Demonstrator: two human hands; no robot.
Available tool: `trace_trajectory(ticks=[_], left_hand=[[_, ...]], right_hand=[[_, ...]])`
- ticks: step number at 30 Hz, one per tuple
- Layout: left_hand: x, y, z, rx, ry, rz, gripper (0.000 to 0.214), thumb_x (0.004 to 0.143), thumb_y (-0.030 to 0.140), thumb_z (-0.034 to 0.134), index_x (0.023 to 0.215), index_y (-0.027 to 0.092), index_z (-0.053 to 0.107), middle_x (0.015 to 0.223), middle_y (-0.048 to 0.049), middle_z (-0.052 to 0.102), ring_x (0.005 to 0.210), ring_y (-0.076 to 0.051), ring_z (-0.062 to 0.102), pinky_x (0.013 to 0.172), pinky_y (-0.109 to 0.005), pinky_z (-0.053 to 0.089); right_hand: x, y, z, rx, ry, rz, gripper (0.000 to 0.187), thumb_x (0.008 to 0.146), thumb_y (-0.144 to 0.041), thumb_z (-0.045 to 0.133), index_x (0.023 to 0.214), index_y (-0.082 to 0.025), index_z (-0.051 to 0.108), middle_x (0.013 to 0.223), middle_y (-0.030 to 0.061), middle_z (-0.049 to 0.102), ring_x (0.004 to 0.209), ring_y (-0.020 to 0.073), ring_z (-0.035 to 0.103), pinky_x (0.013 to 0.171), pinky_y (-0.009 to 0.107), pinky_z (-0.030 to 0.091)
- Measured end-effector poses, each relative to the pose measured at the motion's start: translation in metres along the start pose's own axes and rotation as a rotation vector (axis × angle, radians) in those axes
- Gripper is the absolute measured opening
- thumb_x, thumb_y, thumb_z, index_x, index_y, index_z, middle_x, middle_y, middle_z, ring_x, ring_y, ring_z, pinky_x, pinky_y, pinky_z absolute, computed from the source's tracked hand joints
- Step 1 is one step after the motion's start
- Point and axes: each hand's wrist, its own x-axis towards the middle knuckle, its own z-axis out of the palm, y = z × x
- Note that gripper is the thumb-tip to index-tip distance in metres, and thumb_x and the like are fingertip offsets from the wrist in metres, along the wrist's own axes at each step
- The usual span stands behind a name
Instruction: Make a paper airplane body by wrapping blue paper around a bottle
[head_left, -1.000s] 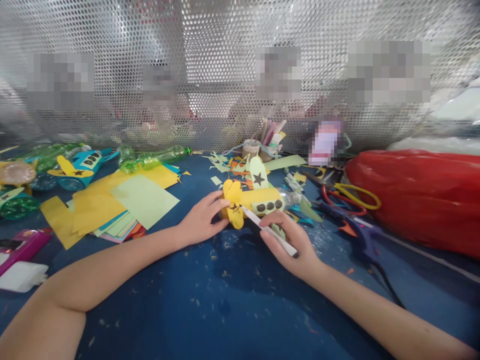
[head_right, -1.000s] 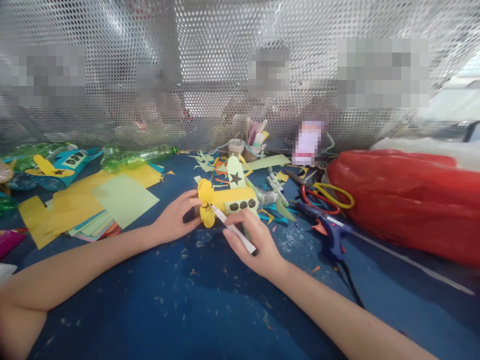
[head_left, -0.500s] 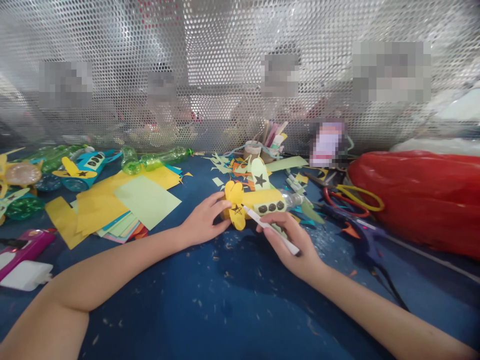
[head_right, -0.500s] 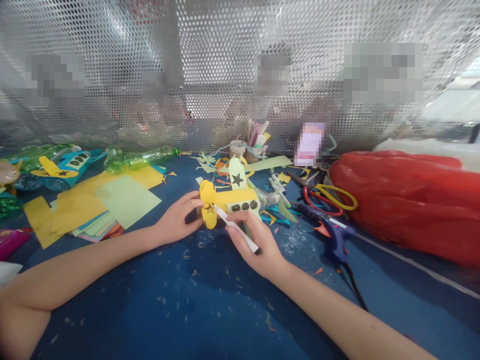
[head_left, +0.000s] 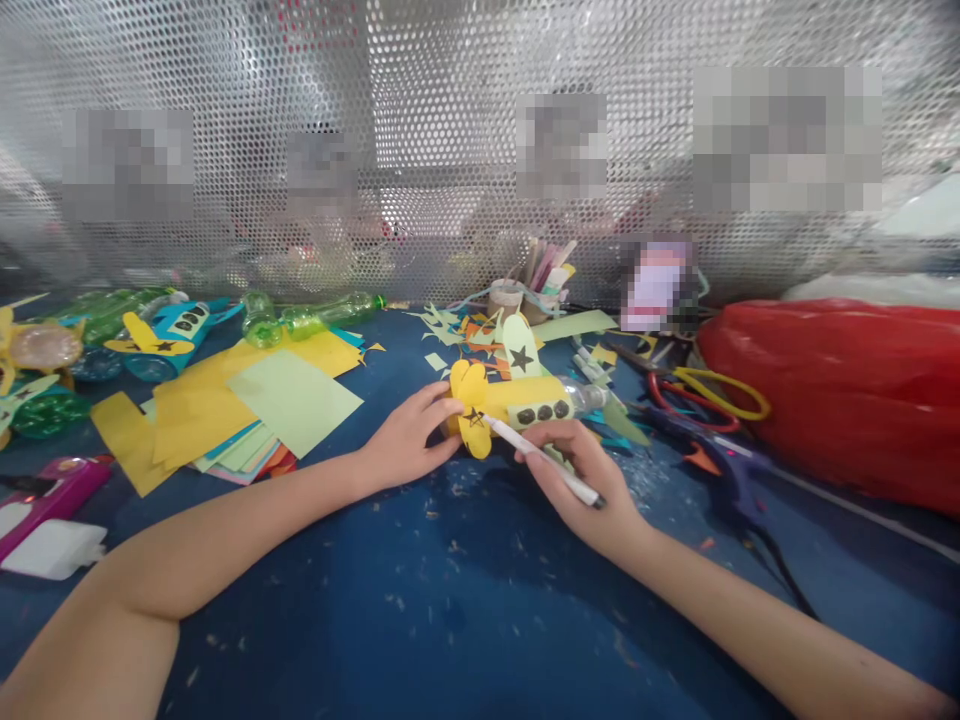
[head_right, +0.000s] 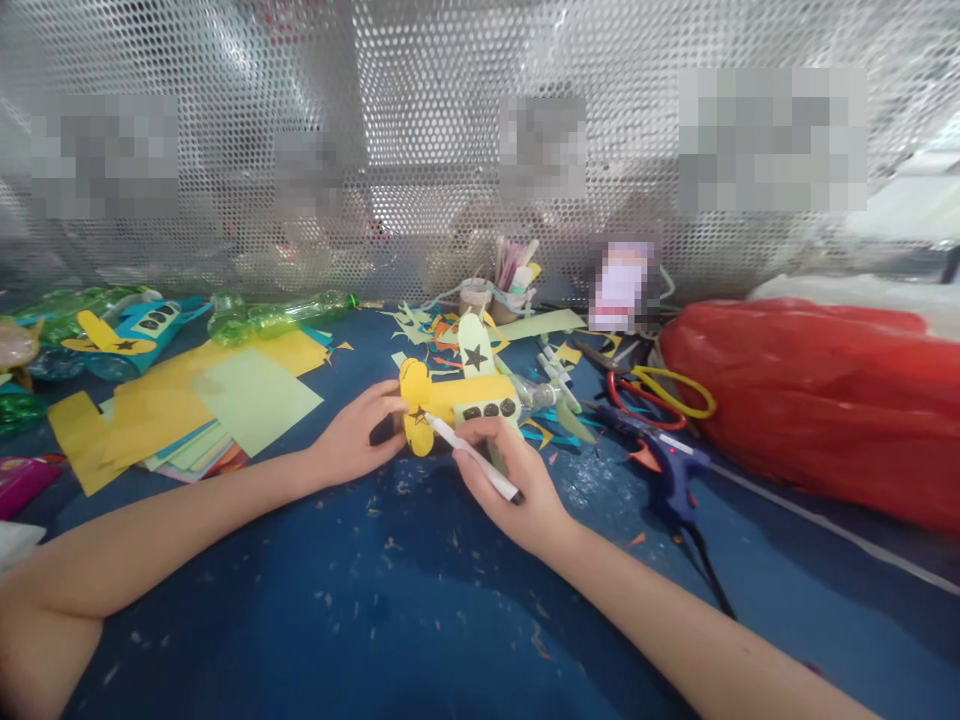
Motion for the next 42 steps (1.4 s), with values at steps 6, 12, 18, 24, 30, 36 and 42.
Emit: trace_trajectory(ticks=[6, 12, 18, 24, 30, 36, 42], left_hand=[[-0.0003, -0.0003, 0.0003, 0.012, 0.003, 0.003, 0.029, 0.085, 0.024, 0.056, 0.112, 0.020, 0.050, 0.130, -0.0132, 0.050, 0.123, -0.025, 0.050, 0.102, -0.044, 0.045], [-0.0008, -0.0004, 0.0002, 0.015, -0.001, 0.004, 0.029, 0.085, 0.024, 0.056, 0.113, 0.020, 0.050, 0.130, -0.0133, 0.050, 0.123, -0.025, 0.051, 0.102, -0.044, 0.045], [-0.0011, -0.0007, 0.0003, 0.012, -0.001, 0.008, 0.028, 0.085, 0.024, 0.055, 0.112, 0.020, 0.050, 0.130, -0.0129, 0.050, 0.123, -0.025, 0.051, 0.102, -0.045, 0.046], [-0.0009, -0.0009, 0.0003, 0.021, -0.010, 0.014, 0.029, 0.085, 0.024, 0.055, 0.113, 0.020, 0.051, 0.130, -0.0131, 0.050, 0.122, -0.025, 0.051, 0.101, -0.044, 0.046], [-0.0026, -0.0018, 0.0009, 0.048, -0.021, -0.001, 0.029, 0.085, 0.025, 0.055, 0.113, 0.020, 0.051, 0.130, -0.0132, 0.049, 0.123, -0.025, 0.050, 0.101, -0.043, 0.046], [-0.0032, -0.0025, 0.0016, 0.052, -0.016, -0.001, 0.029, 0.085, 0.026, 0.055, 0.113, 0.021, 0.051, 0.130, -0.0127, 0.049, 0.123, -0.025, 0.050, 0.101, -0.043, 0.046], [-0.0028, -0.0014, 0.0016, 0.038, -0.022, -0.005, 0.029, 0.085, 0.026, 0.056, 0.113, 0.021, 0.051, 0.130, -0.0129, 0.049, 0.122, -0.025, 0.051, 0.100, -0.042, 0.047]], right_hand=[[-0.0033, 0.0044, 0.0012, 0.041, 0.023, 0.066, 0.009, 0.090, -0.015, 0.052, 0.090, -0.024, 0.051, 0.071, -0.0030, 0.054, 0.056, 0.0102, 0.050, 0.051, 0.023, 0.040], [-0.0029, 0.0059, 0.0016, 0.027, 0.015, 0.038, 0.009, 0.090, -0.015, 0.053, 0.088, -0.024, 0.052, 0.074, -0.0018, 0.056, 0.061, 0.0110, 0.053, 0.055, 0.023, 0.042], [-0.0018, 0.0077, 0.0031, -0.021, 0.001, 0.061, 0.007, 0.089, -0.017, 0.055, 0.088, -0.024, 0.053, 0.074, -0.0017, 0.056, 0.062, 0.0117, 0.054, 0.055, 0.024, 0.041], [-0.0025, 0.0093, 0.0030, -0.032, -0.015, 0.066, 0.007, 0.089, -0.018, 0.055, 0.089, -0.024, 0.053, 0.077, -0.0015, 0.058, 0.067, 0.0126, 0.057, 0.061, 0.026, 0.043], [-0.0037, 0.0092, 0.0019, -0.019, -0.025, 0.057, 0.007, 0.090, -0.017, 0.054, 0.088, -0.024, 0.053, 0.077, -0.0011, 0.057, 0.069, 0.0132, 0.056, 0.062, 0.027, 0.044], [-0.0027, 0.0097, 0.0035, -0.022, -0.026, 0.044, 0.008, 0.090, -0.017, 0.054, 0.087, -0.024, 0.052, 0.076, -0.0011, 0.057, 0.068, 0.0129, 0.055, 0.062, 0.026, 0.044], [-0.0023, 0.0080, 0.0022, -0.036, -0.030, 0.052, 0.007, 0.090, -0.018, 0.053, 0.086, -0.023, 0.052, 0.076, -0.0005, 0.057, 0.067, 0.0135, 0.056, 0.060, 0.027, 0.043]])
